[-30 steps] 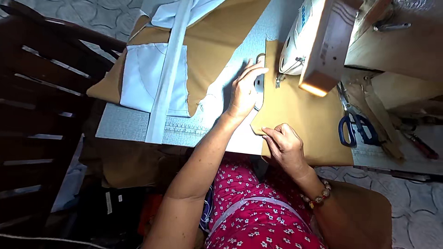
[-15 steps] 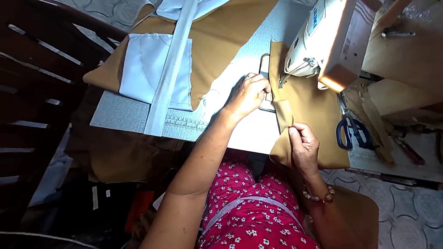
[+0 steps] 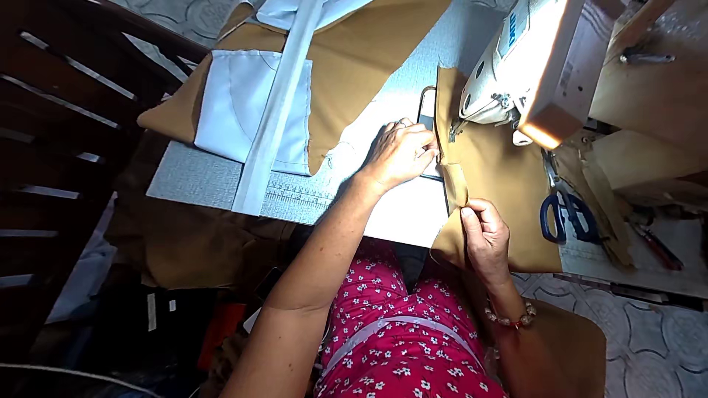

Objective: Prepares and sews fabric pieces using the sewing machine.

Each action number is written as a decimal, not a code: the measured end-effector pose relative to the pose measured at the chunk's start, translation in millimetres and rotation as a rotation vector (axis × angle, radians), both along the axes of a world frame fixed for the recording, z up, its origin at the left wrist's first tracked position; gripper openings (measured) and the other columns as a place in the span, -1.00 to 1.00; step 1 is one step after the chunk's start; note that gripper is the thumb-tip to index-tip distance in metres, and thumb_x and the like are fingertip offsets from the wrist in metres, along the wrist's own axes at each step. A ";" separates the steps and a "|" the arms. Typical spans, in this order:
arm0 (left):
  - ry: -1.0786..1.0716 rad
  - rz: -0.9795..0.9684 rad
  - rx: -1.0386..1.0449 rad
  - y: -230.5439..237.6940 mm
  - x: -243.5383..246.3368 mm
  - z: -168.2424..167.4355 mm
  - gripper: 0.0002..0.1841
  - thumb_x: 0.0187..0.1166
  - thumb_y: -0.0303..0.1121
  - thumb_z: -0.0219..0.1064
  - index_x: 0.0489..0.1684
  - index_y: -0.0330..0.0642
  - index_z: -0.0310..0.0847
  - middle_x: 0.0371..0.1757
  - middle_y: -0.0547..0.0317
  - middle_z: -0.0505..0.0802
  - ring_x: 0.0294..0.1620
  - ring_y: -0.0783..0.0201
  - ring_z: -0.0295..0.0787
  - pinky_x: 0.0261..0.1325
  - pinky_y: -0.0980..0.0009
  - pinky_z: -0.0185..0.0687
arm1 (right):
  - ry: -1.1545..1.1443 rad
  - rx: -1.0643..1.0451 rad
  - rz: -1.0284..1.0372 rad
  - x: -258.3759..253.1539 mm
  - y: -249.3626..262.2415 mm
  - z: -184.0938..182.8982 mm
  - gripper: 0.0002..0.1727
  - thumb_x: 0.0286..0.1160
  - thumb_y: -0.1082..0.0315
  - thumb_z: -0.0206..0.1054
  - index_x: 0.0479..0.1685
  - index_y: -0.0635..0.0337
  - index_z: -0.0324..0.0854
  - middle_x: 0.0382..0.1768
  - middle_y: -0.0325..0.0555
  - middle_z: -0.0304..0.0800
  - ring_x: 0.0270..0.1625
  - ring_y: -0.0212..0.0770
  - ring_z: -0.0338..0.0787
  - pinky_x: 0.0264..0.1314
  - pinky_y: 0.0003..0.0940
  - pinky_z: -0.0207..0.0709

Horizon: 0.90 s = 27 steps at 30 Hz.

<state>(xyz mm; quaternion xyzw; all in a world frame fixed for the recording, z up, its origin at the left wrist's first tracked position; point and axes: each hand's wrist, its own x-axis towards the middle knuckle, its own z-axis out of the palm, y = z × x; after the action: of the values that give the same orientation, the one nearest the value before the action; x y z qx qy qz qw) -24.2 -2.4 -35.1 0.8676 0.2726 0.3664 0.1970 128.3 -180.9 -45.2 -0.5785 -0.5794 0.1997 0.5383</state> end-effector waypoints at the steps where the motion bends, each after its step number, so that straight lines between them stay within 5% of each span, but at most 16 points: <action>1: 0.011 0.041 -0.036 -2.3 3.0 1.7 -0.82 0.47 -0.36 0.34 -0.43 -0.26 0.80 -0.33 -0.05 0.84 -0.09 -0.09 0.78 0.02 -0.06 0.52 | -0.025 0.006 0.010 0.3 0.4 -0.7 -0.80 0.64 0.50 0.14 -0.08 0.40 0.67 -0.19 -0.22 0.75 -0.12 -0.64 0.70 0.02 -0.73 0.59; 6: 0.332 0.130 -0.324 -6.6 13.1 34.5 -0.78 0.53 -0.36 0.32 -0.41 -0.35 0.73 -0.16 -0.16 0.77 0.11 -0.16 0.69 0.19 -0.09 0.46 | -0.230 0.054 0.033 -4.4 3.3 0.0 -0.75 0.63 0.48 0.14 -0.17 0.44 0.73 -0.14 0.03 0.81 0.00 -0.43 0.77 0.14 -0.65 0.59; 8: 0.413 0.132 -0.362 -1.1 15.8 38.1 -0.81 0.54 -0.36 0.35 -0.16 -0.35 0.75 -0.01 -0.23 0.80 0.20 -0.19 0.73 0.25 -0.12 0.54 | -0.280 0.058 0.055 -4.6 2.5 -0.2 -0.68 0.70 0.38 0.11 -0.13 0.39 0.78 -0.10 0.05 0.83 0.06 -0.32 0.79 0.20 -0.55 0.61; 11: 0.343 0.050 -0.272 2.2 11.0 34.8 -0.55 0.52 -0.48 0.36 0.44 -0.25 0.58 0.28 -0.29 0.70 0.38 -0.30 0.61 0.38 -0.22 0.46 | -0.292 0.063 0.065 -6.5 2.2 -0.6 -0.66 0.72 0.30 0.15 -0.07 0.36 0.81 -0.08 0.05 0.83 0.09 -0.26 0.79 0.23 -0.49 0.61; 13: 0.262 -0.090 -0.011 11.0 4.8 19.0 -0.76 0.54 -0.49 0.30 0.10 -0.27 0.73 0.22 -0.19 0.78 0.35 -0.25 0.63 0.28 -0.19 0.47 | -0.300 0.061 0.049 -8.3 2.0 -0.9 -0.74 0.65 0.34 0.26 -0.07 0.34 0.81 -0.10 0.03 0.82 0.06 -0.28 0.79 0.18 -0.53 0.62; 15: 0.244 -0.215 0.174 17.3 -3.3 12.8 -0.83 0.58 -0.52 0.24 -0.21 -0.25 0.81 0.09 -0.08 0.88 0.37 -0.19 0.68 0.39 -0.12 0.45 | -0.349 0.028 0.023 -10.1 -0.6 0.8 -0.79 0.57 0.38 0.33 -0.07 0.32 0.83 -0.08 0.04 0.80 0.03 -0.26 0.79 0.14 -0.55 0.65; 19: 0.305 -0.332 0.190 18.9 -21.2 11.7 -0.67 0.57 -0.51 0.12 0.04 -0.27 0.85 0.29 -0.05 0.87 0.58 -0.26 0.59 0.67 -0.27 0.18 | -0.622 -0.061 -0.038 -14.3 -14.3 3.9 -0.77 0.54 0.36 0.30 -0.13 0.22 0.89 0.02 0.14 0.82 0.03 0.10 0.77 0.05 -0.11 0.64; 22: 0.332 -0.326 0.080 15.8 -27.1 8.9 -0.55 0.63 -0.39 -0.01 0.25 -0.23 0.80 0.41 -0.02 0.82 0.63 -0.23 0.54 0.73 -0.38 -0.03 | -0.635 -0.092 -0.022 -8.9 -20.2 11.3 -0.72 0.59 0.30 0.25 -0.15 0.19 0.90 0.22 0.10 0.85 0.29 0.15 0.77 0.28 0.07 0.59; 27: 0.313 -0.298 0.075 15.8 -29.6 2.8 -0.54 0.62 -0.41 -0.01 0.28 -0.15 0.81 0.45 0.08 0.80 0.70 -0.25 0.43 0.73 -0.41 -0.12 | -0.541 -0.180 -0.225 40.7 -25.5 7.0 -0.55 0.76 0.25 0.12 0.38 0.38 0.66 0.49 0.32 0.62 0.65 0.29 0.50 0.69 0.10 0.35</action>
<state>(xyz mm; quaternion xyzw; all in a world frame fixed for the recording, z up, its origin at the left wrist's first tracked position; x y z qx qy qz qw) -53.8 13.4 -32.3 0.9513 0.1548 0.2040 0.1718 169.0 -206.4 -38.2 -0.7166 -0.6140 0.0281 0.3298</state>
